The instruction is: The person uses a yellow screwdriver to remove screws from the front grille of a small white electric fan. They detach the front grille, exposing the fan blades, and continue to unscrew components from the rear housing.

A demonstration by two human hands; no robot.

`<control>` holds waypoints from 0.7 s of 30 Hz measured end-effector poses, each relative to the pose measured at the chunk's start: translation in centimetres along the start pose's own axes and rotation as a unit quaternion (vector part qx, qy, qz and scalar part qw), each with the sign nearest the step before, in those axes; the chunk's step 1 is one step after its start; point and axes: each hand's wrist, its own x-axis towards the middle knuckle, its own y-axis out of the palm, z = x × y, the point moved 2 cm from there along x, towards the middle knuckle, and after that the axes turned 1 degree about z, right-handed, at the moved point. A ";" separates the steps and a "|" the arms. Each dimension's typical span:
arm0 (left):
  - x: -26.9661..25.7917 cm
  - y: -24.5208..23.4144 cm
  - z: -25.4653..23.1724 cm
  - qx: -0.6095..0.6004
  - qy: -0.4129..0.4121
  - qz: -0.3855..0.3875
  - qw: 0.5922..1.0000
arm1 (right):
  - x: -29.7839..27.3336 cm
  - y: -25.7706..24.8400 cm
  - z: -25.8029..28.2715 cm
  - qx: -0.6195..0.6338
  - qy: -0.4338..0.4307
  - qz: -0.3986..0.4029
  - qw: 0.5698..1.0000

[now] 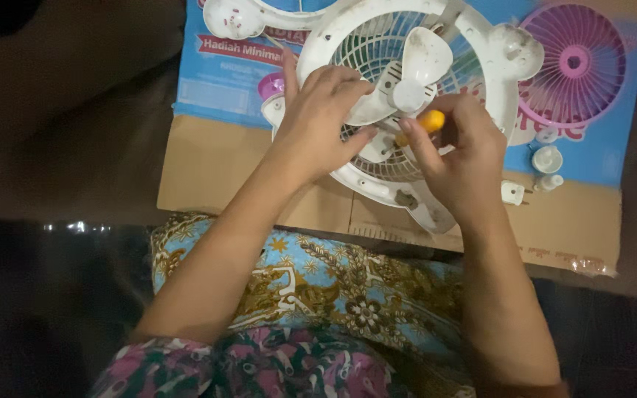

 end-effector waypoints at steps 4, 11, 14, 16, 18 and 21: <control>0.0 0.1 -0.2 -0.006 -0.001 0.003 1.000 | 0.1 -0.3 0.3 0.007 -0.037 0.006 0.999; 0.1 0.3 -0.7 -0.038 0.020 0.021 0.999 | 0.8 -0.7 0.7 0.013 -0.030 0.050 0.998; 0.0 0.4 -0.7 -0.048 0.018 0.022 0.998 | 1.1 -0.8 0.8 0.021 -0.030 0.069 0.997; 0.0 0.5 -0.7 -0.045 0.022 0.023 0.999 | 1.1 -1.1 0.8 0.032 -0.021 0.079 0.996; 0.1 0.7 -0.5 -0.043 0.024 0.020 0.999 | 0.9 -1.3 0.8 0.053 -0.005 0.089 0.995; 0.1 0.6 -0.4 -0.043 0.022 0.022 0.999 | 0.8 -1.4 0.8 0.046 -0.030 0.117 0.992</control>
